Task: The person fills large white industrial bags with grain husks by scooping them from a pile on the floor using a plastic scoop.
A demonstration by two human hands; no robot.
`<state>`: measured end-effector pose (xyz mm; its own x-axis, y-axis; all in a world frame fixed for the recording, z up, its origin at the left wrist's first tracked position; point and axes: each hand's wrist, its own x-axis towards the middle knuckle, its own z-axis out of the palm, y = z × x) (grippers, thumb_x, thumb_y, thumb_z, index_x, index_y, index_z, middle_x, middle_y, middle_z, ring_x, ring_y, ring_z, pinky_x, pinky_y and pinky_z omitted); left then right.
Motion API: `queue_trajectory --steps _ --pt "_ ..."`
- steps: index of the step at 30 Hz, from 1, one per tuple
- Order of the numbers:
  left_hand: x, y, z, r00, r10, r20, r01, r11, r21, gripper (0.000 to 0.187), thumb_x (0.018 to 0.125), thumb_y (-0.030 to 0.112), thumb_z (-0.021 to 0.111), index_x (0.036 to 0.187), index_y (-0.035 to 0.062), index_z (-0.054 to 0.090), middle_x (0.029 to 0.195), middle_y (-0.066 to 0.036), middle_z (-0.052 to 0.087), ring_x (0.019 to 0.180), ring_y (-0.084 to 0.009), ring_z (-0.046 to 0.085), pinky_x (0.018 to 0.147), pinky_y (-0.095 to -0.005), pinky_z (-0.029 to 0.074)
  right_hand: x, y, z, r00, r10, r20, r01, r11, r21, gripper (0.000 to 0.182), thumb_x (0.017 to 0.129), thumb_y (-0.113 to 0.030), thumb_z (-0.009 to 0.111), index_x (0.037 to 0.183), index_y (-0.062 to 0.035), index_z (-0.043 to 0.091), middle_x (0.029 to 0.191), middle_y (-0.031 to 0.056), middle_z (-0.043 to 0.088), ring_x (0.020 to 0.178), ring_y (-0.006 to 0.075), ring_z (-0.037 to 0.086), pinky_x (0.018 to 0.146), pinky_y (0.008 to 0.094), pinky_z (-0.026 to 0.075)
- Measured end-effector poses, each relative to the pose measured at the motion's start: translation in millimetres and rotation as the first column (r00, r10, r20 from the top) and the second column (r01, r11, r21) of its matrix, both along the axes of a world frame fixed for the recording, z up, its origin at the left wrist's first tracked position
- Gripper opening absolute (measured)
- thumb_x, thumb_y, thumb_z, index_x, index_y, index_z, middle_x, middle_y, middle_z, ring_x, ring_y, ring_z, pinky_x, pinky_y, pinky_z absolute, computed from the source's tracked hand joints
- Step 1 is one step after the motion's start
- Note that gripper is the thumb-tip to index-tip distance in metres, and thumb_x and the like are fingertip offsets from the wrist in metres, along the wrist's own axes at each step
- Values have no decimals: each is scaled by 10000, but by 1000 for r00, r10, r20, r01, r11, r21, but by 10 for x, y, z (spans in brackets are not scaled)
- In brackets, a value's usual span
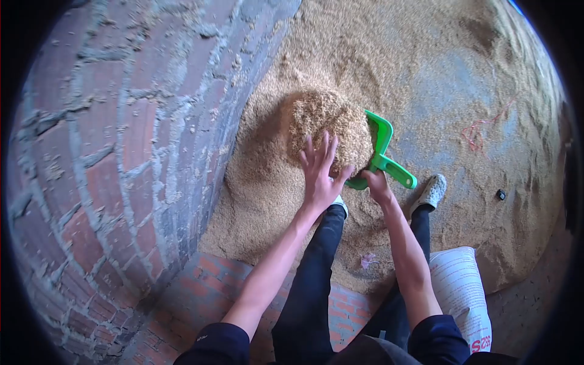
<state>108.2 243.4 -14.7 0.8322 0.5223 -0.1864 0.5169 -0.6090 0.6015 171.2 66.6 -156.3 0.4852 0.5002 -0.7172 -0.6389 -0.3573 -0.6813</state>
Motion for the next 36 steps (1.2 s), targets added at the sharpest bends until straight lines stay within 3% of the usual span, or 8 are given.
queue_trajectory --steps 5,7,11,13,14,24,28,36 --pt "-216 113 1344 942 292 164 -297 955 6 600 916 357 506 1421 126 278 1499 -95 199 1392 -333 93 1119 -508 93 310 -123 986 994 -91 -65 91 996 3 131 768 -63 522 768 39 604 752 85 620 705 180 594 635 301 469" --pt "-316 161 1859 856 450 255 -474 880 37 345 879 105 577 1215 33 546 1346 -162 441 1254 -302 415 1032 -401 341 504 -133 1463 998 -53 -16 55 993 104 120 756 -51 536 776 33 619 762 107 624 731 204 607 636 314 474" --pt "-659 265 2165 610 733 302 -646 680 -346 52 854 5 600 902 -5 618 847 -63 581 638 -92 557 486 -201 462 722 -395 2304 553 278 785 -221 958 -183 211 670 59 553 818 -57 648 763 179 604 696 321 584 598 350 460" --pt "-677 327 2404 701 692 173 -651 719 -242 96 880 58 585 928 -19 618 712 -65 620 538 -125 575 480 -243 463 830 -499 2514 937 -186 294 172 982 72 187 733 12 567 919 -2 568 770 122 576 701 241 592 573 348 460" --pt "-773 386 2380 747 631 209 -602 776 -189 124 866 52 593 962 -22 618 737 -85 635 579 -141 602 482 -253 467 825 -478 2748 799 -555 -231 585 806 92 207 756 -4 569 958 18 531 776 98 561 711 212 593 569 346 463" --pt "-710 946 2183 937 214 -275 -193 976 103 177 794 187 631 859 32 687 807 -123 682 732 -279 642 692 -386 488 531 -1850 4630 271 -933 -238 937 198 289 425 766 43 484 1174 148 427 1133 251 551 938 387 605 746 562 554" --pt "-469 739 2295 994 70 -78 -62 993 99 220 803 180 570 947 64 688 918 -133 680 883 -277 638 803 -368 479 158 -2745 5386 159 -966 -204 921 71 383 439 778 29 494 1202 120 424 1147 248 545 986 400 585 760 566 543" --pt "120 195 2169 906 14 -423 25 996 86 303 732 178 587 1003 80 681 1038 -145 657 955 -339 607 847 -380 460 -998 -4859 5880 -351 -927 -128 823 -371 429 442 770 18 527 1196 86 426 1133 227 523 976 382 573 706 603 547"
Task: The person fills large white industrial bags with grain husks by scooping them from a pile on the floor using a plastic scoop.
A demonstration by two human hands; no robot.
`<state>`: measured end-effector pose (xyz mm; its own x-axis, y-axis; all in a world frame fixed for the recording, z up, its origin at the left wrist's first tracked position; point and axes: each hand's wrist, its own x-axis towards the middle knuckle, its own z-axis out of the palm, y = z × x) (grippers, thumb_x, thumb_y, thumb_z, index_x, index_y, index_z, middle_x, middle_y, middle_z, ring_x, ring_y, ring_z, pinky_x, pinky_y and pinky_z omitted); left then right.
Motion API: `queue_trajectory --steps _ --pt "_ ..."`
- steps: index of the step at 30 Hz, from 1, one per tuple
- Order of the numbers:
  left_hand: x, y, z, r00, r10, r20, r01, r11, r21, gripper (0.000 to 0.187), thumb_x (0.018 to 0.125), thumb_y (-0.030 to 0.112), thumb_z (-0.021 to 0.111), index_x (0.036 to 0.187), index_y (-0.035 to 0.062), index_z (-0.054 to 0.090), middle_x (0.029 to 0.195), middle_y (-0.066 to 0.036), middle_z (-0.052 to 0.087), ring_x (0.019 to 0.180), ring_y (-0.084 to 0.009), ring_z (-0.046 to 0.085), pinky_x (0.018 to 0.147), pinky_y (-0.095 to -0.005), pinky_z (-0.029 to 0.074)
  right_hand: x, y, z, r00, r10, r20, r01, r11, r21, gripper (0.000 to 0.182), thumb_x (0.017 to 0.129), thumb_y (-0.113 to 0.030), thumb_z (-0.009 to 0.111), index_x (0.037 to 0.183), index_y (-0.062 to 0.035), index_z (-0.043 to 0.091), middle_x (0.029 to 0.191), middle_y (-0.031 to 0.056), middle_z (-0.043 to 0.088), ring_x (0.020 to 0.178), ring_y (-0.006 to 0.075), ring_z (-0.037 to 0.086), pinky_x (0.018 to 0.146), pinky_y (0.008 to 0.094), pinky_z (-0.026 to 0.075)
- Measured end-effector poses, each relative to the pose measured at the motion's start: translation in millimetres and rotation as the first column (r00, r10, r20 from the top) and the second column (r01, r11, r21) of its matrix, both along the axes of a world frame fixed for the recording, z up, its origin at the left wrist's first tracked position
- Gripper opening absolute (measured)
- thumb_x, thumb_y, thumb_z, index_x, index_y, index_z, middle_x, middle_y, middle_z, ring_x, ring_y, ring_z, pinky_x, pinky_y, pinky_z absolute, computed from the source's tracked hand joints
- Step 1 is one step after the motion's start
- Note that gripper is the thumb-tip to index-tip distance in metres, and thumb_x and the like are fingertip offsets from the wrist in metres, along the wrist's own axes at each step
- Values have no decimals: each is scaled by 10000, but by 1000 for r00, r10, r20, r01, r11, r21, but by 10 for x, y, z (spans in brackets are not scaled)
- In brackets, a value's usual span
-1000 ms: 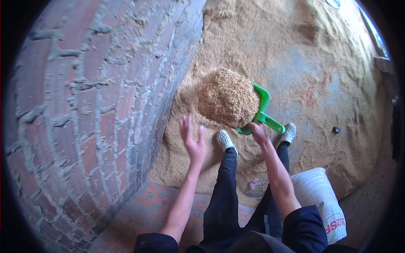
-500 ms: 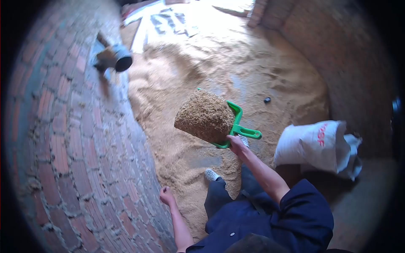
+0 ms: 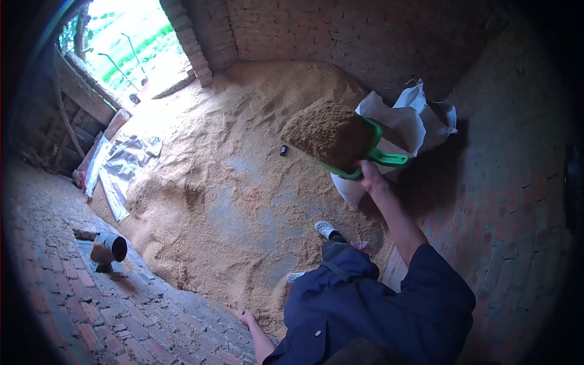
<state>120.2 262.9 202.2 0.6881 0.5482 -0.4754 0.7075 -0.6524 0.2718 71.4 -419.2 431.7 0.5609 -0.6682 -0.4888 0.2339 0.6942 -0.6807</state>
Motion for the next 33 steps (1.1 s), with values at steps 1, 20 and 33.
queue_trajectory --steps 1,20,33 --pt "72 -103 -9 1000 -18 0 18 1000 6 303 732 178 587 1003 80 681 1038 -145 657 955 -339 607 847 -380 460 -171 -229 129 994 -96 -52 95 995 -18 424 753 28 526 1163 87 432 1124 219 515 967 386 568 685 609 548" --pt "239 -1777 -207 995 -66 -77 50 980 -193 472 742 307 654 1109 12 629 1135 -171 618 1047 -296 582 922 -380 426 -2271 -2964 -189 459 -434 -775 -206 797 -568 530 714 35 407 1243 22 430 1111 238 513 971 407 546 654 580 540" --pt "-531 -1903 -148 984 154 -94 -171 963 -206 450 748 304 644 1093 15 635 1168 -176 591 1110 -297 536 935 -375 415 -1433 -2744 705 295 -742 -601 -954 -196 -227 628 887 -236 458 1454 -217 189 1510 99 145 1313 482 207 1071 506 300"
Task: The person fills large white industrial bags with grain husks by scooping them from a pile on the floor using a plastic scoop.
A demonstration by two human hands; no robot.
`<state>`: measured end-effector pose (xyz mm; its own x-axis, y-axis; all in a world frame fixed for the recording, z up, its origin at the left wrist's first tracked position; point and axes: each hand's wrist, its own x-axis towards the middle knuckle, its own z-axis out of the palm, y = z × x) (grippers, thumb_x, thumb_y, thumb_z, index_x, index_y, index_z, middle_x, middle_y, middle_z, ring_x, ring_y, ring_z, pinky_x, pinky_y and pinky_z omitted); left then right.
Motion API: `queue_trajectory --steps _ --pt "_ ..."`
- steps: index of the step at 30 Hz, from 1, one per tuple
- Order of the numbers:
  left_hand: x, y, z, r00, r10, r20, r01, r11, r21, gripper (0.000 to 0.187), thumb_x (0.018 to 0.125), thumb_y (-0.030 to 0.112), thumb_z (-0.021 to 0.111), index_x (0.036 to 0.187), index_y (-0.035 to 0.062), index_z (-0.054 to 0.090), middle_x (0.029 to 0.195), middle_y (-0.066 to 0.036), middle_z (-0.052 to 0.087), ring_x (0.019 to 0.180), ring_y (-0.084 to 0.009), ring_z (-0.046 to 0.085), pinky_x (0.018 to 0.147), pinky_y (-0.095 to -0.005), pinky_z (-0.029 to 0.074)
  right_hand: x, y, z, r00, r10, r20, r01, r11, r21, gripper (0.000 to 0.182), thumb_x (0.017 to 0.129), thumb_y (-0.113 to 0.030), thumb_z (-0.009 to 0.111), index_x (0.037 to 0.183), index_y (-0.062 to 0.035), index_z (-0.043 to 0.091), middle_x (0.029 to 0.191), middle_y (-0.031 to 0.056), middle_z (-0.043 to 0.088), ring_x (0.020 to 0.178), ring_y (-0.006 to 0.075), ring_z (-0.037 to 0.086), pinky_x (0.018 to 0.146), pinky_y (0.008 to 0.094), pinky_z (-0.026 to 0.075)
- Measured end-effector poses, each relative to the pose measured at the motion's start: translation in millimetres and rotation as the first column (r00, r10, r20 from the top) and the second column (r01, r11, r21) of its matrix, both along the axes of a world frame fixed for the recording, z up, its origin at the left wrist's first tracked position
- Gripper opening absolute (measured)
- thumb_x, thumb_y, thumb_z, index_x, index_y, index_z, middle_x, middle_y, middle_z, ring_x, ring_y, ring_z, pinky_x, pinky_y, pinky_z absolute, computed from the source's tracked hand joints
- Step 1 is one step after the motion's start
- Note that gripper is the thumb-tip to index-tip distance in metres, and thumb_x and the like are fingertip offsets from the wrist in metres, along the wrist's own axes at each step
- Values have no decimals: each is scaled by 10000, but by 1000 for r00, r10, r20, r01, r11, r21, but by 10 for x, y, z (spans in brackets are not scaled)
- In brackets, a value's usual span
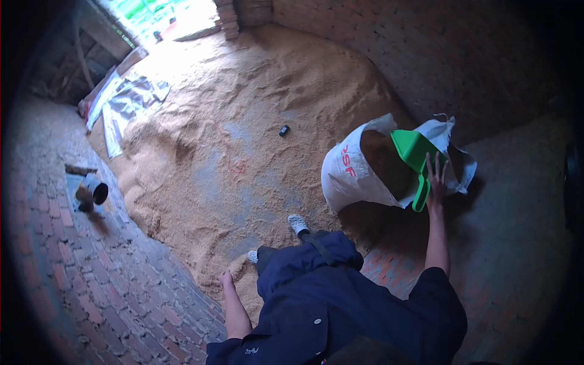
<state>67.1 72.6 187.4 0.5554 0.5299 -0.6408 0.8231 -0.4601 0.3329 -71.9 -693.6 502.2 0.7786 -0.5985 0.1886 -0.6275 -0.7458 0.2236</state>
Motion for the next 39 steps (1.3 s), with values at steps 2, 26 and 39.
queue_trajectory --steps 2,26,39 --pt "-96 -101 165 1000 17 -12 -17 1000 3 496 761 334 640 1146 24 600 1195 -176 577 1141 -298 517 949 -372 403 177 103 258 998 9 69 -11 999 33 607 897 -280 445 1450 -206 205 1496 134 170 1322 468 198 1051 514 318" --pt "-3966 -804 -707 440 855 -273 -866 485 122 664 787 528 562 1280 88 497 1238 -233 519 1193 -371 457 996 -456 363 3222 3390 -2443 990 133 -47 10 265 964 476 730 25 502 1203 25 459 1071 136 565 899 239 604 759 332 507" --pt "-4095 -1019 -2688 147 989 37 -975 138 176 662 838 450 595 1298 -1 441 1285 -273 456 1226 -377 414 1014 -398 341 4615 6315 -6400 793 603 83 -482 539 691 510 795 -188 607 1269 -61 469 1212 180 551 1095 354 533 907 410 427"
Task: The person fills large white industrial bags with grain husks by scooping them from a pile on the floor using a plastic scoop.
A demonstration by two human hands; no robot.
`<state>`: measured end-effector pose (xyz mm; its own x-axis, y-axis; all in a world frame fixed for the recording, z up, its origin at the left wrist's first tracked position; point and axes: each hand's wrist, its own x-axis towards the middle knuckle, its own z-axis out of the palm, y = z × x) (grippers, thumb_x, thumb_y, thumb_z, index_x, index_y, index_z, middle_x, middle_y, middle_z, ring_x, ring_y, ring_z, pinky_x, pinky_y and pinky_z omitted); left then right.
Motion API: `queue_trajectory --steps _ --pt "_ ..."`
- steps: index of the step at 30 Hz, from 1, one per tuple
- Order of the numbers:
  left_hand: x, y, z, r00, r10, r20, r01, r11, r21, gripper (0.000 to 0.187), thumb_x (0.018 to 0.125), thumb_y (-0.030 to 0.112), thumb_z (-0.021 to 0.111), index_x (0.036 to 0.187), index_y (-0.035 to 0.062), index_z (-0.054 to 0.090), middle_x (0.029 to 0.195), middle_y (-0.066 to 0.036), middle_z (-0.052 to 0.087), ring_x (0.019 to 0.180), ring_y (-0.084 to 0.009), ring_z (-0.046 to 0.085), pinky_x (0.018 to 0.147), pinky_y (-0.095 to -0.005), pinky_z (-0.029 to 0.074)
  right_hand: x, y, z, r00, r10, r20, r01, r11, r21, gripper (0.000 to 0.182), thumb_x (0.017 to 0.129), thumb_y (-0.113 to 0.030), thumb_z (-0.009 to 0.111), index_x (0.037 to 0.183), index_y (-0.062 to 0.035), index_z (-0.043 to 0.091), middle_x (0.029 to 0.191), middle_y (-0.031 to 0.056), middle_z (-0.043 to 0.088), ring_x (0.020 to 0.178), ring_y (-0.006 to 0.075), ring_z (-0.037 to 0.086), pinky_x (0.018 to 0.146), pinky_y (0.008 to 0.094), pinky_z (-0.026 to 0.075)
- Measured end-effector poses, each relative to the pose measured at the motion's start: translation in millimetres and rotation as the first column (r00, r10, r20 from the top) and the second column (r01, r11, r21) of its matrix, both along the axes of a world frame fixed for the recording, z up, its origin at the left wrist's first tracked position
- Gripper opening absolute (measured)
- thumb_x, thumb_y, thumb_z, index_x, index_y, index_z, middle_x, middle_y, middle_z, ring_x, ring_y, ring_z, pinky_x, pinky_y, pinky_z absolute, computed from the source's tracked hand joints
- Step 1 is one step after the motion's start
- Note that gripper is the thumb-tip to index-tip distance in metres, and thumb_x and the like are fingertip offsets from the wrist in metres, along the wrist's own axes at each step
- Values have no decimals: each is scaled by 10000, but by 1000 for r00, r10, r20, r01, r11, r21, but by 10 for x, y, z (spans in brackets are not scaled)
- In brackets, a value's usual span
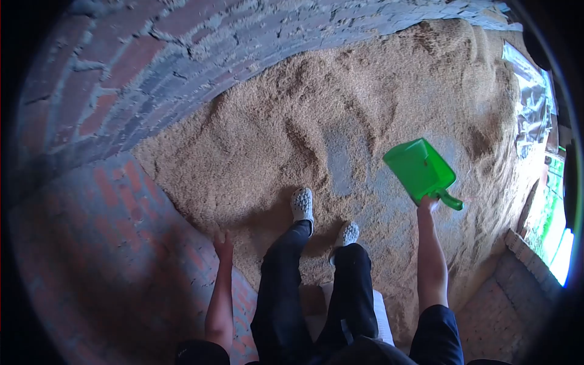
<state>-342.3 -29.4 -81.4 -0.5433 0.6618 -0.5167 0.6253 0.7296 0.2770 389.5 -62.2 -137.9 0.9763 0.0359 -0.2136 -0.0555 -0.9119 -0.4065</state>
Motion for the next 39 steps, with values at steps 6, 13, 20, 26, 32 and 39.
queue_trajectory --steps 6,13,20,26,32,39 --pt "84 76 -938 990 125 -63 -87 902 423 607 915 351 526 1377 13 321 1360 -219 400 1245 -341 406 1040 -396 314 776 1331 -1495 951 -125 284 -20 889 458 556 784 -167 617 1267 16 412 1179 201 541 1061 344 536 881 426 454" --pt "189 -14 -1669 939 334 -81 -207 738 643 584 931 336 508 1373 7 315 1342 -221 400 1238 -304 409 1020 -397 348 436 2748 -2469 863 228 452 -451 752 482 447 811 -183 612 1173 30 459 1117 222 544 975 343 542 862 427 435" --pt "524 -283 -2122 919 383 -94 -232 719 655 472 930 286 516 1270 -35 449 1328 -228 411 1249 -313 388 1042 -407 313 -2093 3190 -2240 803 511 306 -575 533 621 328 783 -129 528 1050 58 502 959 268 572 929 437 531 826 470 409" --pt "620 -421 -2023 892 403 203 -409 534 740 500 926 256 523 1310 -41 401 1331 -222 422 1226 -314 419 1038 -391 317 -3081 2738 -1782 705 709 25 -571 546 613 281 749 -97 514 981 63 518 913 281 568 882 462 532 786 498 410" --pt "526 397 -2060 701 448 555 -696 600 395 803 866 541 509 1461 148 141 1505 -108 151 1355 -316 214 1045 -506 266 -3619 2129 -2077 497 868 9 -683 385 621 344 709 -54 499 1041 36 489 887 287 581 853 475 548 780 511 429" --pt "696 1622 -2367 739 356 572 -592 748 299 962 803 608 538 1451 56 89 1507 -143 67 1378 -310 128 1082 -464 229 -3801 2007 -1860 408 892 -193 -678 438 590 389 711 -43 501 1098 -14 476 896 277 593 846 457 572 752 501 454"
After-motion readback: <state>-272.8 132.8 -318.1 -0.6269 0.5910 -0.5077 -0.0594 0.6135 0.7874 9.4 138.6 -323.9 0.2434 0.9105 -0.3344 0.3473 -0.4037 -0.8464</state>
